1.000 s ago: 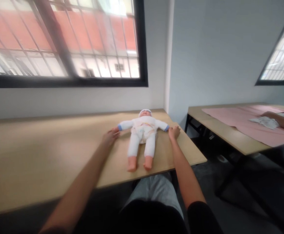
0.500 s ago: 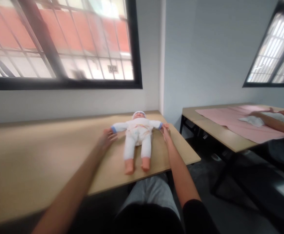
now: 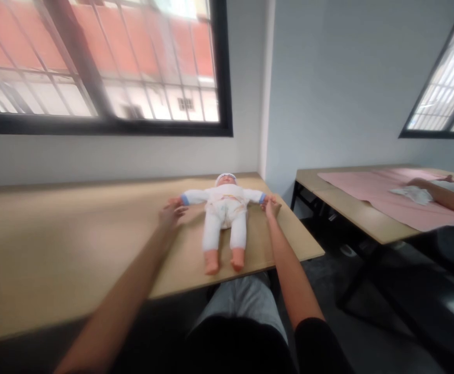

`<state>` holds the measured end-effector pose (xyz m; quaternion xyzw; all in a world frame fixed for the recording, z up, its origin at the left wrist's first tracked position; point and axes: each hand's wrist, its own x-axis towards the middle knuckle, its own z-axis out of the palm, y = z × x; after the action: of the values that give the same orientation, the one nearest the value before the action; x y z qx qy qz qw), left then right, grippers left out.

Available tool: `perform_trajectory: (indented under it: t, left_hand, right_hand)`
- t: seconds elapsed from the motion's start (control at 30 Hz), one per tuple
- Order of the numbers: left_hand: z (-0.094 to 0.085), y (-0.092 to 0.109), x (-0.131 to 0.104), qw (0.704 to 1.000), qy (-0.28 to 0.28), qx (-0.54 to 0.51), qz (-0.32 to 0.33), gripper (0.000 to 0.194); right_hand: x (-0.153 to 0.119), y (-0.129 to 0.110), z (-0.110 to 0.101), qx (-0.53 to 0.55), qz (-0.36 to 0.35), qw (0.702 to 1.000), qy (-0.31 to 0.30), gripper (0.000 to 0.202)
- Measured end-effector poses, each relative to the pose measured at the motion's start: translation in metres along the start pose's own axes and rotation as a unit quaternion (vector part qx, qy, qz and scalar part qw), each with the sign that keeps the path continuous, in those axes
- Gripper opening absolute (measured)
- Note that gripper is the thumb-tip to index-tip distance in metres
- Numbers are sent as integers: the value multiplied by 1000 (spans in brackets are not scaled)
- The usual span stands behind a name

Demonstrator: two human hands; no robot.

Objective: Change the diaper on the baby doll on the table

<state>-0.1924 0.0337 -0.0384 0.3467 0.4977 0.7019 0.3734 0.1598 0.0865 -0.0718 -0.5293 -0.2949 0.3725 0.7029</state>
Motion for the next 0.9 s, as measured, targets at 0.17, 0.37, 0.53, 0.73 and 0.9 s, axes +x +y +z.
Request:
perform_trajectory:
  t: [0.17, 0.37, 0.53, 0.73, 0.9]
  left_hand:
    - [6, 0, -10, 995, 49, 37, 73, 39]
    - [10, 0, -15, 988, 5, 92, 122, 33]
    - [12, -3, -11, 994, -52, 84, 44, 17]
    - [6, -7, -12, 992, -112, 42, -29, 23]
    - [4, -7, -12, 990, -126, 29, -48, 26]
  right_hand:
    - [-9, -1, 1, -41, -32, 998, 46, 28]
    - [-14, 1, -1, -118, -90, 987, 61, 37]
    - [-23, -1, 1, -169, -130, 977, 19, 34]
    - [-24, 0, 4, -117, -113, 985, -65, 36]
    - [-24, 2, 8, -39, -64, 983, -165, 37]
